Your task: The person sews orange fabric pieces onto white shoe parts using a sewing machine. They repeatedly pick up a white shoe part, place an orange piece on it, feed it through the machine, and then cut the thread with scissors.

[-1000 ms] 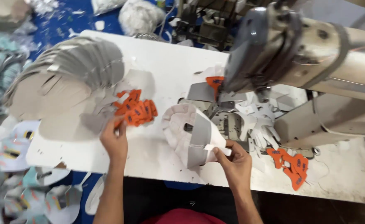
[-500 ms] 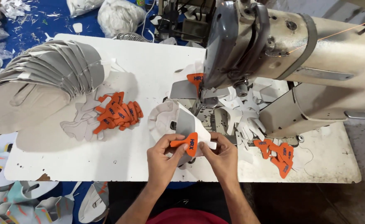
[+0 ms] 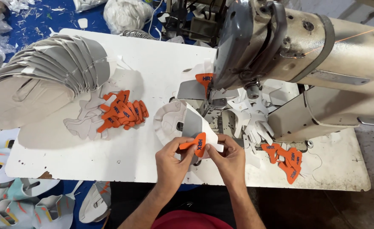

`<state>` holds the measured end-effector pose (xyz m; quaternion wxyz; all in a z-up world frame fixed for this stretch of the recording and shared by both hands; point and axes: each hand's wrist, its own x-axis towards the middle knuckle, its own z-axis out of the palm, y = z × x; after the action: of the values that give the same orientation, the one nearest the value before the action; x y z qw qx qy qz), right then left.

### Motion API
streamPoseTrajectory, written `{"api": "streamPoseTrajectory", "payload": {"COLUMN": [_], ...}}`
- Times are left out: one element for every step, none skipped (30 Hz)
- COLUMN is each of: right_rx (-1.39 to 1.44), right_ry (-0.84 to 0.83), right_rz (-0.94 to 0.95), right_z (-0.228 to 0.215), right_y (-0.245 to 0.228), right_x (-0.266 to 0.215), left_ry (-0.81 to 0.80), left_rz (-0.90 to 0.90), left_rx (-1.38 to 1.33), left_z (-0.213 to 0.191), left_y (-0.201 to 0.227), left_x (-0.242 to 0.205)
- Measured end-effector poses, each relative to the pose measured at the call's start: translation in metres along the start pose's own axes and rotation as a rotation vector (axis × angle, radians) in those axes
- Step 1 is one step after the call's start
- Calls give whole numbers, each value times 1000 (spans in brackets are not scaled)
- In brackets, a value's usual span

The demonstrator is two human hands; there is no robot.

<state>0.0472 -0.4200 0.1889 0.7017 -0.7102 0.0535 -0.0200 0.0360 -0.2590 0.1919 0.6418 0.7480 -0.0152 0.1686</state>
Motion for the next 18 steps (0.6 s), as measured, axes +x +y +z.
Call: {"api": "streamPoseTrajectory", "payload": {"right_rx": [-1,-3,-5,-5,3,10,10,-6,-21,-21,-16,-11,-11,-14,-17,-18,-19,-21], "right_ry": [-4,5,14,11,14,17,19,21,23,25,19,12,11,10,9,6,9,11], "right_rz": [-1,1,2,1,3,4,4,3,2,3,2,2,-1,-1,-1,-2,0,2], "right_z": [0,1,1,1,1,0,0,-1,-1,-1,-1,-1,0,0,1,2,3,4], "right_y": [0,0,0,2,3,5,5,6,7,6,6,5,4,3,1,1,0,0], "right_x": [0,0,-1,0,0,0,-1,-1,-1,-2,-2,-2,-2,-2,-3,-3,-3,-4], "left_ry": [4,17,30,32,27,21,19,17,15,13,9,4,7,13,20,23,38,54], "left_rz": [0,38,76,76,84,91,91,116,141,141,143,144,146,146,144,145,161,178], "left_rx": [0,15,30,30,37,45,44,67,92,91,97,102,102,109,117,117,133,149], "left_z": [1,1,2,2,2,3,2,2,2,2,2,2,3,3,3,3,3,4], "left_y": [0,-1,-1,-2,-4,-5,-4,-3,-2,-3,-3,-4,-3,-3,-3,-4,-5,-6], "left_x": [-1,-2,-2,-2,-3,-3,-4,-4,-5,-5,-5,-5,-5,-5,-6,-6,-7,-8]}}
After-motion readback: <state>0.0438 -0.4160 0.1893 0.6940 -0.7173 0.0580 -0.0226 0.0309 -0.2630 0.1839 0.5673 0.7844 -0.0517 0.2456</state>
